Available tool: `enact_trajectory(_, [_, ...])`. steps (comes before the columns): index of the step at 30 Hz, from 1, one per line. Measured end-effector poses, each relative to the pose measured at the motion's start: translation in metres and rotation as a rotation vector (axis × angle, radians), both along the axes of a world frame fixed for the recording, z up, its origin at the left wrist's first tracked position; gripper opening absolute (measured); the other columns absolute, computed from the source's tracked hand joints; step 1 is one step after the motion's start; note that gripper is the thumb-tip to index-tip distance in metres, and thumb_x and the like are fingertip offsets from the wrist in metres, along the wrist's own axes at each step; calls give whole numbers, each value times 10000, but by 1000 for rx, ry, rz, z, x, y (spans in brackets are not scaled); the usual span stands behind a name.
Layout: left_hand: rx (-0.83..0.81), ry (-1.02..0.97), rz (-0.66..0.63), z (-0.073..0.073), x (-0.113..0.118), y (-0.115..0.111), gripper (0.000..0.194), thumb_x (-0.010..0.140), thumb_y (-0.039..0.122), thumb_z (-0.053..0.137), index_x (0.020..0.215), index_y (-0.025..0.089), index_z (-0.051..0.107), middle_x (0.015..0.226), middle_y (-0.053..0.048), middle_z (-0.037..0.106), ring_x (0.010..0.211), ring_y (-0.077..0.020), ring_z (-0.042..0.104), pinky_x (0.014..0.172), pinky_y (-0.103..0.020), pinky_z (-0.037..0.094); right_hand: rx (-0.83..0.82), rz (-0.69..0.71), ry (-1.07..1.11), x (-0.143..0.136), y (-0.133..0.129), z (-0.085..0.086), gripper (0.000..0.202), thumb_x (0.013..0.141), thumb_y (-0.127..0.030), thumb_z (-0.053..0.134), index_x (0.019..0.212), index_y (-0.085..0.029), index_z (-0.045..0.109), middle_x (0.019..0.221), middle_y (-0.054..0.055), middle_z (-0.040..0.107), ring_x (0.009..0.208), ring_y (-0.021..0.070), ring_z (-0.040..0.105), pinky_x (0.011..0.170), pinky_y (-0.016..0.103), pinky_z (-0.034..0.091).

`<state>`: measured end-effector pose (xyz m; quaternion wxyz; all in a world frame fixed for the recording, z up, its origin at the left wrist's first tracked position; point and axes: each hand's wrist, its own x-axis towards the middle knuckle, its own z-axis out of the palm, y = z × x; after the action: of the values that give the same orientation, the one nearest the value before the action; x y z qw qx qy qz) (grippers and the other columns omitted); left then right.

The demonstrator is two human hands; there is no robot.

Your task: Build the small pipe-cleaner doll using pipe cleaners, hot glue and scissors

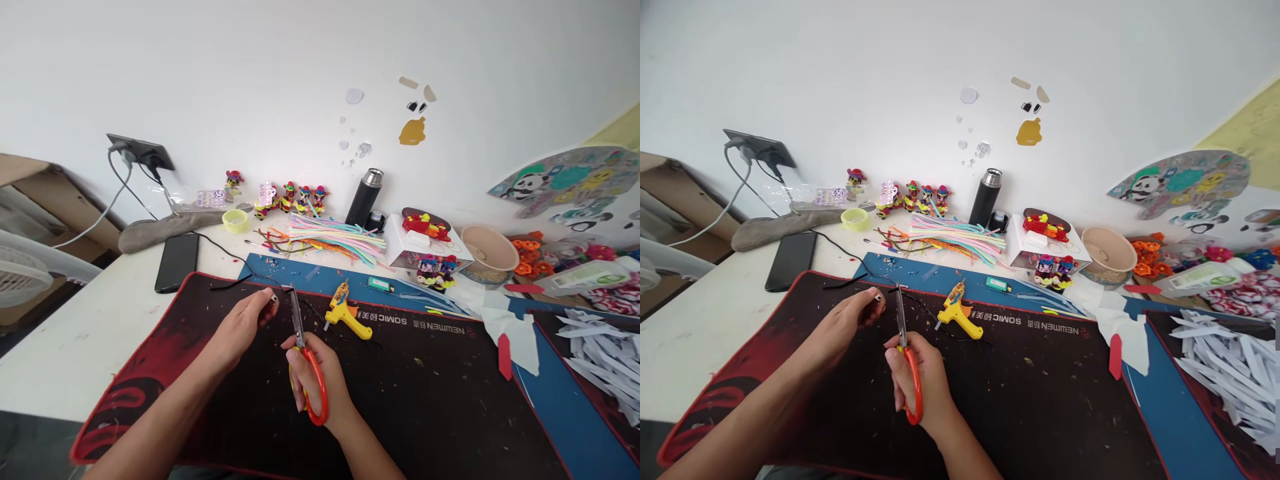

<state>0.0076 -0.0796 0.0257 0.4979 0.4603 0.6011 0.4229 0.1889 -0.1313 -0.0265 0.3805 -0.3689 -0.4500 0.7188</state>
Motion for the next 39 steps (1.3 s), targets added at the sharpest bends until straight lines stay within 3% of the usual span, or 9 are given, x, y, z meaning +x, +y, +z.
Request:
enact_trajectory(27, [2,38,-26,5,11,4,476,964,589,459,643,243,525,645,22,458,631,-184,384,586,-309,350,9,20,-13,2,-1,3,436,988,-611,700,1116,-200,634,550,-109,499,348,61,428,358,149,341])
enact_trajectory(39, [-20,14,-17,0,10,11,466,968,599,469,671,245,532,664,28,475,629,-178,395,592,-294,362,14,30,-38,1,-1,4,499,975,-654,687,1155,-191,642,546,-109,494,356,63,421,370,156,343])
